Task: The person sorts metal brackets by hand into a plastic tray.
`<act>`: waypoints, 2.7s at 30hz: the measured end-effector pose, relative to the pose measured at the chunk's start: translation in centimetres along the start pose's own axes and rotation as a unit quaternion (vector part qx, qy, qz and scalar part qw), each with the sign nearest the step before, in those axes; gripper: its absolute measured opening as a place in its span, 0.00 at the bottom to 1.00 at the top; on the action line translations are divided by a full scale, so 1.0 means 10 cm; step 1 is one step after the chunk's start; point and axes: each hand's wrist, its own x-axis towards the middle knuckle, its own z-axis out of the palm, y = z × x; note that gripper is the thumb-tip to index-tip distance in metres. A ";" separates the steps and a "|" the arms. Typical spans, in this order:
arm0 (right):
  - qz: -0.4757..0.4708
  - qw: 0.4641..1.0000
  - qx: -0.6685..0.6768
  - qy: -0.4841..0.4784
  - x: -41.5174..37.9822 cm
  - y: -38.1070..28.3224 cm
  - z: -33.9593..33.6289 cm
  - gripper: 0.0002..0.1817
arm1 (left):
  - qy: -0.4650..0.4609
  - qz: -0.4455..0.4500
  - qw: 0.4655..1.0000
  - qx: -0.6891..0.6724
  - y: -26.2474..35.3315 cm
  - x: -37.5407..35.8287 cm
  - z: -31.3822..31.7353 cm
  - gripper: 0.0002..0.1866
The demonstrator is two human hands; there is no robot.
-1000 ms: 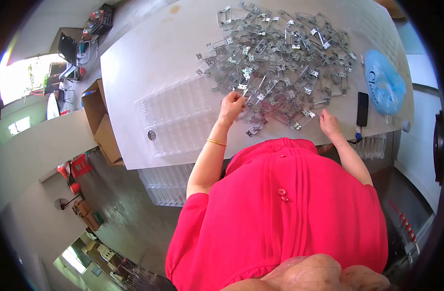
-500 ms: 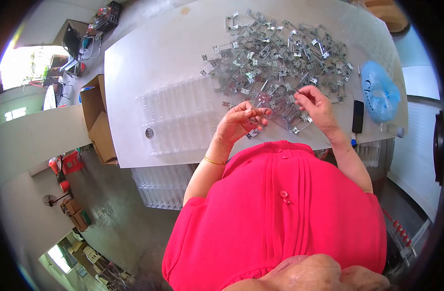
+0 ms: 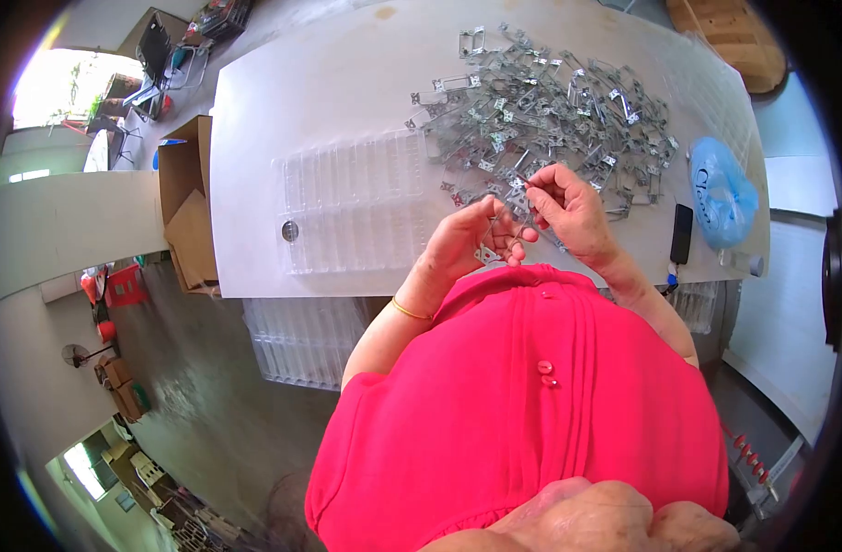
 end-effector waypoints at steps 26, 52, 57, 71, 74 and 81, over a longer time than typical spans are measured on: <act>-0.082 0.967 -0.240 0.003 -0.13 -0.39 0.09 0.02 | 0.121 0.071 0.953 0.270 0.16 -0.12 0.27 0.13; 0.023 0.996 0.079 -0.036 0.01 -0.11 -0.05 0.08 | 0.125 0.113 0.830 0.532 -0.02 -0.15 0.54 0.08; 0.182 0.962 0.194 -0.057 0.00 -0.22 -0.12 0.10 | 0.084 0.046 0.866 0.491 0.03 -0.12 0.62 0.10; 0.120 0.984 0.125 -0.041 -0.28 -0.44 -0.10 0.07 | 0.093 0.074 0.989 0.089 0.03 -0.04 0.50 0.14; 0.127 0.985 0.099 -0.065 -0.31 -0.52 -0.09 0.07 | 0.091 0.086 0.985 0.119 0.04 -0.06 0.51 0.14; 0.144 0.985 0.064 -0.072 -0.31 -0.52 -0.07 0.07 | 0.131 0.136 0.932 0.310 -0.04 -0.12 0.58 0.13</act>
